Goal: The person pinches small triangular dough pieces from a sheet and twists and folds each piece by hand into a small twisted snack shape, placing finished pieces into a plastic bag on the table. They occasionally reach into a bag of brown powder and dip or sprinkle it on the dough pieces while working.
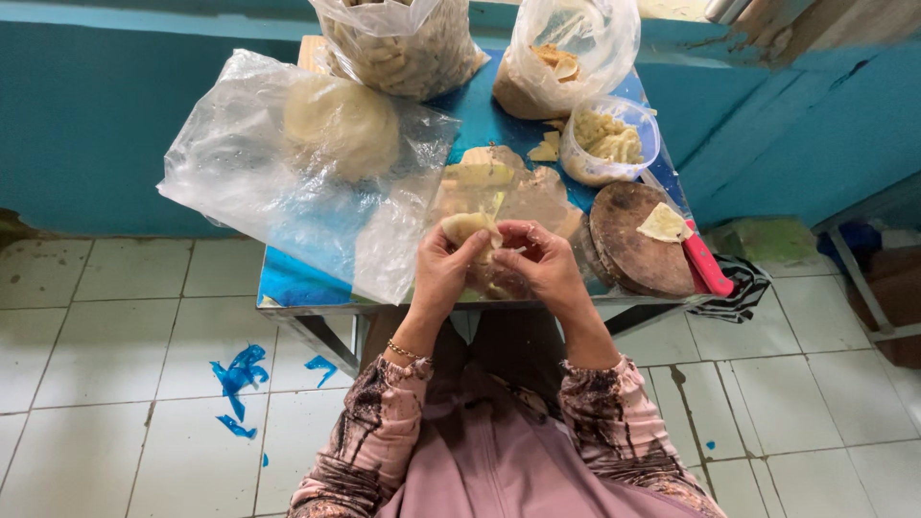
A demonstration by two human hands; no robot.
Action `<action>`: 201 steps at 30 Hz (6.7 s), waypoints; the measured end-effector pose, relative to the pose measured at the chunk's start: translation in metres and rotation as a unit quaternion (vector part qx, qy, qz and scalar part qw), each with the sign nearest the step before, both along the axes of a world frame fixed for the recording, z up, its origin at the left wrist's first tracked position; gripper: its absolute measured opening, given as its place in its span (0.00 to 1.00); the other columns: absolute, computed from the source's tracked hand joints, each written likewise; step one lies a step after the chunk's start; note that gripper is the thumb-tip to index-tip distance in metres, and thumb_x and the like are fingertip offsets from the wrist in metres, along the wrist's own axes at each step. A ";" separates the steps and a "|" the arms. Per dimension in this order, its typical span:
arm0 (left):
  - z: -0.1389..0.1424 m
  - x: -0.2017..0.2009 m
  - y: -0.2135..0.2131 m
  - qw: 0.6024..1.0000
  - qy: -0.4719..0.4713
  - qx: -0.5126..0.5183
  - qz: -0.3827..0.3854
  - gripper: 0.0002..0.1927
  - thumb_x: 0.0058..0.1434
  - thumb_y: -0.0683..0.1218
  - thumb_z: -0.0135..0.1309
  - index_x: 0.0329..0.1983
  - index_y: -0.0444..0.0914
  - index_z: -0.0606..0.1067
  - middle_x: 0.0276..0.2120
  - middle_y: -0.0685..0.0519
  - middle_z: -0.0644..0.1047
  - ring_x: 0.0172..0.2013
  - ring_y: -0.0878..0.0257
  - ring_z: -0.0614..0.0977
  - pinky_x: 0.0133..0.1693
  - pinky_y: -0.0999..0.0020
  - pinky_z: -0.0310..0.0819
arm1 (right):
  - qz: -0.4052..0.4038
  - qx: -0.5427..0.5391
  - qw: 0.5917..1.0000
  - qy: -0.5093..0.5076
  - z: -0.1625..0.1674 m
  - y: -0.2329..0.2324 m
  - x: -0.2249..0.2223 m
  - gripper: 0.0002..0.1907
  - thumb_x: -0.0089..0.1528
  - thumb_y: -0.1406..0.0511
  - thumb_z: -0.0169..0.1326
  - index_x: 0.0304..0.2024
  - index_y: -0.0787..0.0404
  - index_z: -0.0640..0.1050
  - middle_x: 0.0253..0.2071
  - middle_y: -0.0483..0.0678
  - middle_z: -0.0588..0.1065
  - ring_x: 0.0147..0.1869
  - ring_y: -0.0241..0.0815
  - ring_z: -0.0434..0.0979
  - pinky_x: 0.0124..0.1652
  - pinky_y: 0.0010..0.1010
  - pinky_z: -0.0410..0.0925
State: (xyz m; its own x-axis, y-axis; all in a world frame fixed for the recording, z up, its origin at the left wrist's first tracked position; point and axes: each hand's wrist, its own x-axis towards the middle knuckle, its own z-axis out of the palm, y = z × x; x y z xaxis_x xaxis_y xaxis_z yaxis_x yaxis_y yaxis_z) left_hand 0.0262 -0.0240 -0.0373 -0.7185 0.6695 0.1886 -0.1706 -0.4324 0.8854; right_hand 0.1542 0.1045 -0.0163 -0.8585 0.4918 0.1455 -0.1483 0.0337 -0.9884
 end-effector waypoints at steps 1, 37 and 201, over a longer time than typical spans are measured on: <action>0.000 0.000 0.000 1.000 0.007 0.001 -0.003 0.09 0.65 0.42 0.61 0.47 0.34 0.78 0.37 0.54 0.83 0.35 0.72 0.82 0.37 0.77 0.77 | -0.025 -0.008 1.000 -0.008 0.001 -0.001 -0.001 0.16 0.63 0.73 0.59 0.55 0.67 0.79 0.43 0.44 0.79 0.45 0.31 0.78 0.44 0.25 0.75; 0.008 0.008 -0.007 0.995 0.087 -0.031 -0.026 0.12 0.65 0.42 0.60 0.48 0.31 0.82 0.37 0.54 0.84 0.36 0.73 0.82 0.37 0.78 0.78 | -0.124 0.211 0.969 -0.023 0.023 -0.012 0.008 0.08 0.63 0.66 0.62 0.42 0.66 0.84 0.39 0.41 0.78 0.37 0.27 0.74 0.35 0.21 0.68; 0.001 0.001 -0.001 0.998 0.047 -0.027 -0.031 0.12 0.67 0.40 0.58 0.51 0.30 0.78 0.38 0.49 0.83 0.37 0.66 0.86 0.39 0.72 0.82 | -0.182 0.380 0.907 -0.017 0.041 -0.027 -0.002 0.06 0.65 0.66 0.60 0.44 0.60 0.82 0.41 0.49 0.80 0.40 0.41 0.81 0.40 0.31 0.73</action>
State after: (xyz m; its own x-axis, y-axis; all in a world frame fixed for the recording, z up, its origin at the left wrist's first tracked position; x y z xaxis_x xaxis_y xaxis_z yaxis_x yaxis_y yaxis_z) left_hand 0.0272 -0.0250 -0.0368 -0.6557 0.7236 0.2156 -0.1115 -0.3752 0.9202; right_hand 0.1519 0.0774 0.0246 -0.6692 0.5126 0.5380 0.0401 0.7478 -0.6627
